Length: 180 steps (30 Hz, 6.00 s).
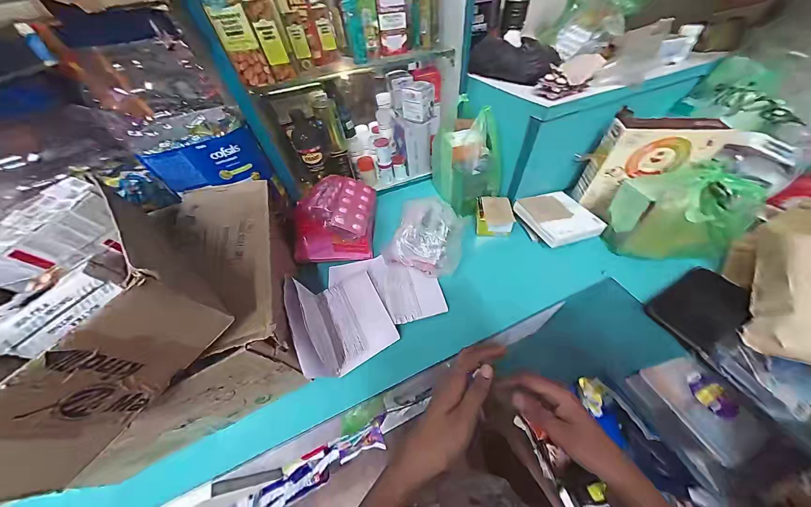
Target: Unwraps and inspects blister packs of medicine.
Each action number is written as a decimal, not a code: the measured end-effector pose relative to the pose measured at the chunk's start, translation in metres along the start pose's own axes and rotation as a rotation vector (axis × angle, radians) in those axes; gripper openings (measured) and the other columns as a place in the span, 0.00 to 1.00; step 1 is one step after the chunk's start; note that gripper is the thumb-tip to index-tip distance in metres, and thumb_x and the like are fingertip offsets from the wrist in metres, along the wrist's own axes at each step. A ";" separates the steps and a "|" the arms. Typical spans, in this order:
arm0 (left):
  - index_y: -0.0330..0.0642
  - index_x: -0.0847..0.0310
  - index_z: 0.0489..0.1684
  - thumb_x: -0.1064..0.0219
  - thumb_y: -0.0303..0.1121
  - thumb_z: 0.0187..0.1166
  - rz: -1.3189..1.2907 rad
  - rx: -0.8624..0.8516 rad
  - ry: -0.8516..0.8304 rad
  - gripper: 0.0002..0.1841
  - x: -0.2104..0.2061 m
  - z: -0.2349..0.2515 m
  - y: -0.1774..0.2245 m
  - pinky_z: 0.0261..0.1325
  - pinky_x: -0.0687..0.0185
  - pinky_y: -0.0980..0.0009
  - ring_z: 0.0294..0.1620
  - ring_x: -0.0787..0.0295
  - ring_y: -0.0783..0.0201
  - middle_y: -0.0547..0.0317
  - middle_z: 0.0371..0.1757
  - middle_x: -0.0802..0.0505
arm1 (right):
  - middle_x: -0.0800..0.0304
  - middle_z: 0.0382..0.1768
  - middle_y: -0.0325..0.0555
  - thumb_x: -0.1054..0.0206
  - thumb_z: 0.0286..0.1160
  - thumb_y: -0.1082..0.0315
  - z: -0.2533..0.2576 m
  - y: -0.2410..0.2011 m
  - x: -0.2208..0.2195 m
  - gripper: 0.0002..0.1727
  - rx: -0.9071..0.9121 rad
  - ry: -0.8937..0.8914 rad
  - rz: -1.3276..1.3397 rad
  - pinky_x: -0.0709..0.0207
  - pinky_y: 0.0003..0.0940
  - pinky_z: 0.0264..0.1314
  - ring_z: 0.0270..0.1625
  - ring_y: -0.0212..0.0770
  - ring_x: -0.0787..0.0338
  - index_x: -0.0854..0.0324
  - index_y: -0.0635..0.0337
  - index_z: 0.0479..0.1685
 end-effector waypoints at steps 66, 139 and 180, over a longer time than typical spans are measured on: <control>0.32 0.34 0.73 0.45 0.37 0.89 -0.436 0.091 0.425 0.21 0.096 0.138 0.032 0.61 0.11 0.65 0.53 0.08 0.67 0.55 0.53 0.08 | 0.11 0.37 0.36 0.25 0.69 0.57 0.257 -0.042 0.041 0.28 -0.058 0.011 0.202 0.15 0.25 0.38 0.35 0.27 0.10 0.32 0.59 0.62; 0.30 0.54 0.85 0.42 0.39 0.88 -0.409 0.108 0.597 0.34 0.085 0.093 0.021 0.63 0.11 0.66 0.58 0.09 0.66 0.51 0.61 0.12 | 0.03 0.46 0.52 0.37 0.83 0.73 0.217 -0.077 0.022 0.10 0.969 0.020 -0.638 0.14 0.26 0.46 0.46 0.41 0.04 0.08 0.61 0.51; 0.38 0.15 0.62 0.28 0.57 0.65 -1.218 -0.492 0.099 0.34 0.094 0.080 0.007 0.78 0.28 0.41 0.52 0.07 0.56 0.57 0.44 0.05 | 0.05 0.29 0.21 0.23 0.73 0.59 0.189 -0.037 0.014 0.23 -0.061 -0.364 0.289 0.43 0.08 0.15 0.15 0.08 0.32 0.13 0.55 0.68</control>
Point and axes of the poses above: each hand's wrist, its own z-axis towards the middle knuckle, its own x-axis out of the back of the hand, y = z × x, the point moved 6 cm from there along z, towards the middle knuckle
